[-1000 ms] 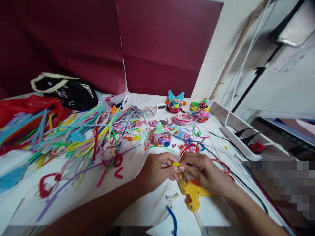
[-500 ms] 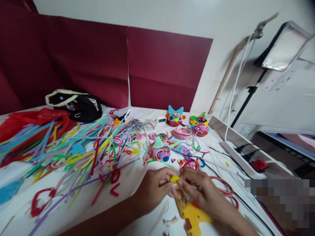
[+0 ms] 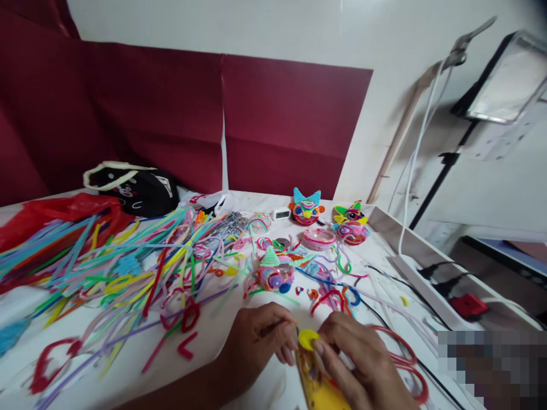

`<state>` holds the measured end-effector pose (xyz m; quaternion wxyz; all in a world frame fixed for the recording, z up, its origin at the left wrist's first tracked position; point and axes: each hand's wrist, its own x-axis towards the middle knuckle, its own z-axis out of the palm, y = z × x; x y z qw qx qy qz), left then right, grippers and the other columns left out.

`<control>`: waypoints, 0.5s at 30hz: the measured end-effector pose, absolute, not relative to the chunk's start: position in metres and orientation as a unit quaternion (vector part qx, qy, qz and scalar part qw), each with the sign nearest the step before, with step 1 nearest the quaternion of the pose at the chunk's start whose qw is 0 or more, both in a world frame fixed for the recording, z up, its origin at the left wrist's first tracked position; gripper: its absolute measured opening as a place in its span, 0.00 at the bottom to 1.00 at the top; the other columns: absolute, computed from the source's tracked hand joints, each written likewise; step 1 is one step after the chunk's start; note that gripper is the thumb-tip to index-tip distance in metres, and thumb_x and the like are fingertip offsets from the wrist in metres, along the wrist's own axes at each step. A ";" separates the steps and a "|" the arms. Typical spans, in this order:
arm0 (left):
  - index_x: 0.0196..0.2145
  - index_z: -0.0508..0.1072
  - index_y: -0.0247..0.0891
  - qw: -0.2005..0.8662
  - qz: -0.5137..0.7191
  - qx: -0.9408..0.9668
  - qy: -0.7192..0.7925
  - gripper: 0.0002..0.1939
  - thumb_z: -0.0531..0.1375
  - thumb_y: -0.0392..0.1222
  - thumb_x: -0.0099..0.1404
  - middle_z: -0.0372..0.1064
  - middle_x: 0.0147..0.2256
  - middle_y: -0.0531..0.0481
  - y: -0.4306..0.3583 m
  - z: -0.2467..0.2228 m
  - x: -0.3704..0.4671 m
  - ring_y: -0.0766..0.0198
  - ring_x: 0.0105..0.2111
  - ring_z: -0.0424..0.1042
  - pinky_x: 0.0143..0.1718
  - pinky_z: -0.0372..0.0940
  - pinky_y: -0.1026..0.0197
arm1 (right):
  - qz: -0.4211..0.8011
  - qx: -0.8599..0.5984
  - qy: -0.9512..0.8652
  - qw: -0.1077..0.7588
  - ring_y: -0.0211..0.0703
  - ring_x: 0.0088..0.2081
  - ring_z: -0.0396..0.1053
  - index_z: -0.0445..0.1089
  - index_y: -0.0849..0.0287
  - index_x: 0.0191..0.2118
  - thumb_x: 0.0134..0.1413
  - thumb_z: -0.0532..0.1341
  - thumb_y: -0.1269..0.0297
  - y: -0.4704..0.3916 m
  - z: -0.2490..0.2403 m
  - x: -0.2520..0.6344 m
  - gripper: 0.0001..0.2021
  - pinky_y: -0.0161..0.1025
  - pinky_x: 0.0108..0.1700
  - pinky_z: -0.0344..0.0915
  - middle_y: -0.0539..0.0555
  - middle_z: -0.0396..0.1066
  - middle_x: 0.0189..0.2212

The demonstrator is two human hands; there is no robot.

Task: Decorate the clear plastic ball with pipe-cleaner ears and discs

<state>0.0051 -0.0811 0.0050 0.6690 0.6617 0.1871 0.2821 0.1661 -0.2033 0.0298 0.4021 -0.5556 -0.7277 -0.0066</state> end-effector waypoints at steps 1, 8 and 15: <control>0.30 0.73 0.33 0.667 0.283 0.663 0.189 0.21 0.62 0.57 0.62 0.73 0.21 0.49 -0.081 0.005 0.005 0.66 0.18 0.73 0.21 0.68 0.68 | -0.013 -0.548 -0.733 0.403 0.36 0.28 0.67 0.63 0.57 0.32 0.66 0.54 0.70 -0.203 0.028 0.167 0.09 0.33 0.30 0.60 0.50 0.66 0.25; 0.28 0.72 0.35 0.637 0.303 0.678 0.208 0.20 0.61 0.57 0.63 0.70 0.18 0.52 -0.083 0.007 0.003 0.69 0.16 0.70 0.20 0.66 0.71 | -0.102 -0.509 -0.743 0.422 0.38 0.26 0.66 0.65 0.58 0.32 0.66 0.54 0.69 -0.195 0.013 0.167 0.10 0.34 0.27 0.60 0.52 0.67 0.23; 0.34 0.75 0.38 0.583 0.316 0.723 0.194 0.14 0.58 0.50 0.67 0.71 0.20 0.52 -0.077 -0.012 -0.005 0.70 0.17 0.71 0.20 0.64 0.71 | -0.139 -0.522 -0.729 0.422 0.36 0.21 0.63 0.67 0.58 0.26 0.67 0.52 0.67 -0.186 0.001 0.161 0.17 0.34 0.23 0.56 0.51 0.65 0.19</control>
